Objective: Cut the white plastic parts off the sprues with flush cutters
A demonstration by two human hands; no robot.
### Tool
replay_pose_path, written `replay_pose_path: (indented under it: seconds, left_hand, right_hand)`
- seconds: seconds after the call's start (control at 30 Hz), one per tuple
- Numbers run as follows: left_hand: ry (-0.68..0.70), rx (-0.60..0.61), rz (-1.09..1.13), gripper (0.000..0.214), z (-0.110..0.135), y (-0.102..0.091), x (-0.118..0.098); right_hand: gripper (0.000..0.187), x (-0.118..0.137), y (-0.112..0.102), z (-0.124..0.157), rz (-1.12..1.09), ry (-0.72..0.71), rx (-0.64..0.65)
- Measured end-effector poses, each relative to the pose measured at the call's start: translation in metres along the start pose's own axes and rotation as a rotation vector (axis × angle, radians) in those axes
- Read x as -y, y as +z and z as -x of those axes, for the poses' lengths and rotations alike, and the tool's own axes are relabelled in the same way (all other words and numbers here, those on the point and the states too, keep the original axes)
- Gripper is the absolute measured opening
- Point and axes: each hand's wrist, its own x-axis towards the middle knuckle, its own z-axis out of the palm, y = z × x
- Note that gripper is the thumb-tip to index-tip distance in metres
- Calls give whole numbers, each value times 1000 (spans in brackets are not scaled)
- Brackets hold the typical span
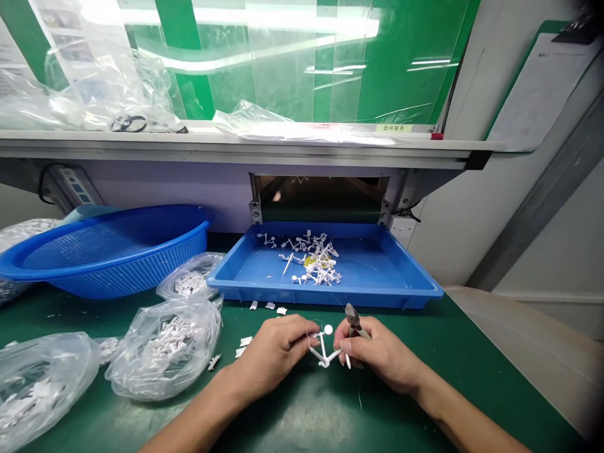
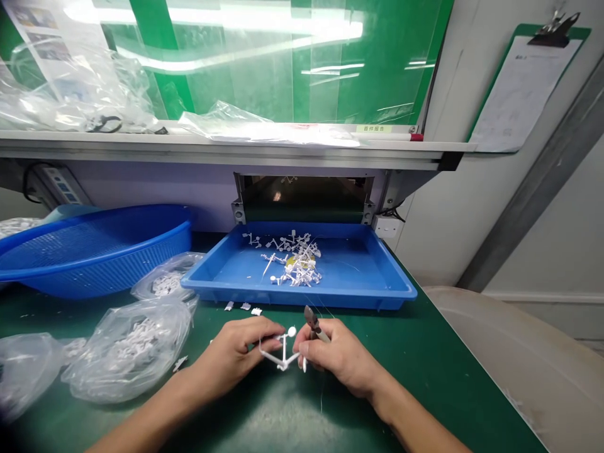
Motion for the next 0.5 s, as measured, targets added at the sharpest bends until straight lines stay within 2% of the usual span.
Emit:
replay_pose_path:
  seconds: [0.1,0.13,0.23,0.27,0.33,0.5]
  left_hand:
    - [-74,-124,53,18,1,3,-2]
    - [-92,-175,76,17,1,3,-2]
    - [-91,-283,126,16,2,5,-4]
    - [-80,-296,132,16,3,6,-4]
    - [-57,-301,129,16,4,9,-4]
    - [12,-295,97,18,7,15,2]
  right_hand:
    - [30,-2,-1,-3,-24,-37,-111]
    - [28,-3,-1,-4,82,-49,-188]
    - [14,-8,1,-5,633,-124,-367]
    - [15,-9,3,-5,781,-162,-387]
    - [20,-11,8,-4,935,-224,-388]
    - [19,-12,17,-1,1034,-256,-358]
